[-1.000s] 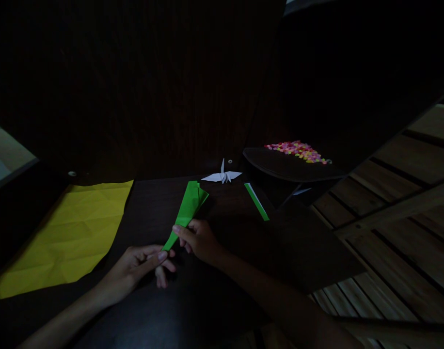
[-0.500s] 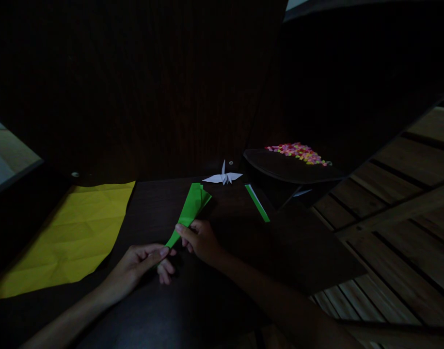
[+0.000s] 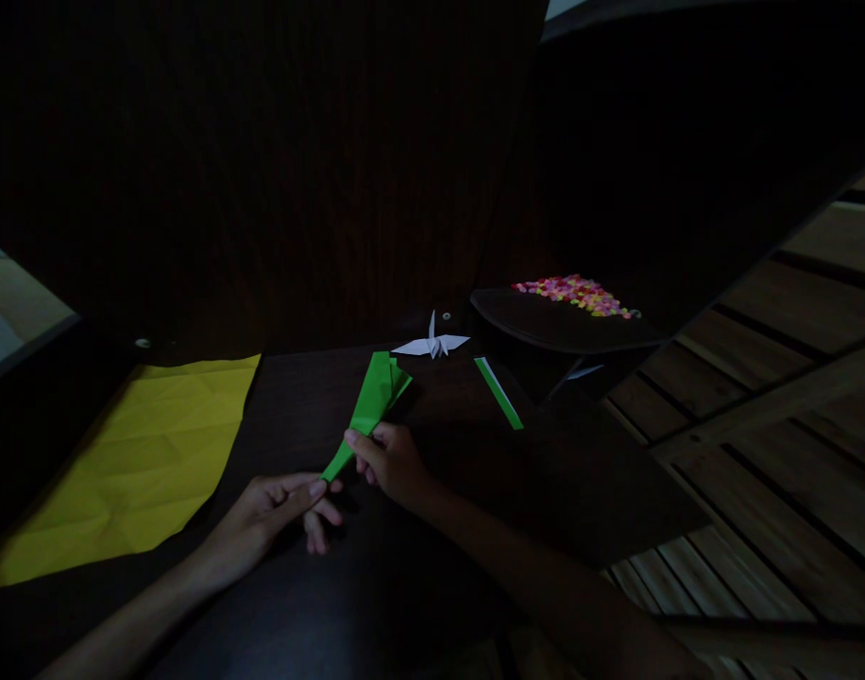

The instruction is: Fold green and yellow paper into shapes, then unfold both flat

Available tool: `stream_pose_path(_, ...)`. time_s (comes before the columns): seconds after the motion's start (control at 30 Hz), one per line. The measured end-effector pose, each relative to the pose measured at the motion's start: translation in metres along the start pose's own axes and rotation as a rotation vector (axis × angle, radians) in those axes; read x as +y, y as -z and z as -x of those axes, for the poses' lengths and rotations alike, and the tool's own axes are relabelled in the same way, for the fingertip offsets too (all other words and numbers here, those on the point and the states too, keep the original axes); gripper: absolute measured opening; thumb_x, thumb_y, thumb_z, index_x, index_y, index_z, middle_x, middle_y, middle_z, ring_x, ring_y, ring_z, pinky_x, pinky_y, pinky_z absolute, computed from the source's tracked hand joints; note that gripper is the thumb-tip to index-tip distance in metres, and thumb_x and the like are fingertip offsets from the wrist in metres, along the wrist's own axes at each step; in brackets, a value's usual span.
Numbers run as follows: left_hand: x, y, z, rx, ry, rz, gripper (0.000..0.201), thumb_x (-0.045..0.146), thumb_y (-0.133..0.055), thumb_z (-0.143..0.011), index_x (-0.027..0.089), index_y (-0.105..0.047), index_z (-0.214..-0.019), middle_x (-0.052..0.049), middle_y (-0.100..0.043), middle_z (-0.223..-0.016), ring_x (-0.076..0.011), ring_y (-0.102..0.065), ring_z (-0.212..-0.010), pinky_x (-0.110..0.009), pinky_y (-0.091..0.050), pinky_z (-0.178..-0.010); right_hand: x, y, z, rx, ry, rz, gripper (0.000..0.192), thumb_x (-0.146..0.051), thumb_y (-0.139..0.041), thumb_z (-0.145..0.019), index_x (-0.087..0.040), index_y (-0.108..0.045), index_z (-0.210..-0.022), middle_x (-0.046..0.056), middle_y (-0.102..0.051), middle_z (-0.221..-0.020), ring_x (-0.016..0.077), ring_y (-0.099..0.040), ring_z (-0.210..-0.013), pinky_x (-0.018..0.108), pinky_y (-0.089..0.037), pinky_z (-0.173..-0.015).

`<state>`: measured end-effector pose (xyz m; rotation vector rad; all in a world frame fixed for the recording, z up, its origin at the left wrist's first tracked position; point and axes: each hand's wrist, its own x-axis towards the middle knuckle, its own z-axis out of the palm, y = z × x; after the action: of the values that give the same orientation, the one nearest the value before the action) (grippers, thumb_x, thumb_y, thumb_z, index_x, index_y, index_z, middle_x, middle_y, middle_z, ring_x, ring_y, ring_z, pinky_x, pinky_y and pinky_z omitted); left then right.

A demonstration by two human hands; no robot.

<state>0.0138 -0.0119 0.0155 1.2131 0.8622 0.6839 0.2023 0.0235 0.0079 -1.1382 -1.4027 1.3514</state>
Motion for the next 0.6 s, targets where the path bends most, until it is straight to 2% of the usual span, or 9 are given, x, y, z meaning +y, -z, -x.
stream_pose_path(0.3,-0.0033,0.0019,-0.0017,0.006,0.025,0.139,0.044,0.050,-0.066,-0.086,0.007,-0.070,-0.097,-0.014,-0.076,-0.079,-0.0209,-0.070,-0.058,-0.032,-0.054,-0.057,0.0019,-0.0018,0.0002,-0.006,-0.005,-0.009,0.051,-0.061,-0.061,-0.080,-0.019,-0.050,-0.054,-0.004,-0.046,-0.044,0.0071,-0.040,-0.036,0.021,-0.029,-0.038)
stream_pose_path(0.43,0.0004,-0.0010,-0.0019,0.054,0.015,0.079,0.049,0.058,-0.063,-0.085,0.010,-0.070,-0.086,-0.010,-0.074,-0.068,-0.0191,-0.068,-0.053,-0.031,-0.053,-0.055,0.0017,-0.0021,0.0001,0.017,-0.011,0.003,0.051,-0.061,-0.060,-0.080,-0.019,-0.049,-0.053,-0.004,-0.046,-0.044,0.0071,-0.039,-0.036,0.021,-0.029,-0.038)
stream_pose_path(0.6,0.0050,-0.0031,-0.0002,0.039,0.010,-0.018,0.037,0.049,-0.074,-0.079,0.012,-0.070,-0.080,-0.008,-0.075,-0.072,-0.0147,-0.066,-0.054,-0.026,-0.052,-0.055,0.0039,-0.0026,-0.0004,0.041,-0.025,-0.022,0.050,-0.061,-0.060,-0.079,-0.019,-0.049,-0.054,-0.004,-0.047,-0.045,0.0069,-0.040,-0.036,0.021,-0.027,-0.037)
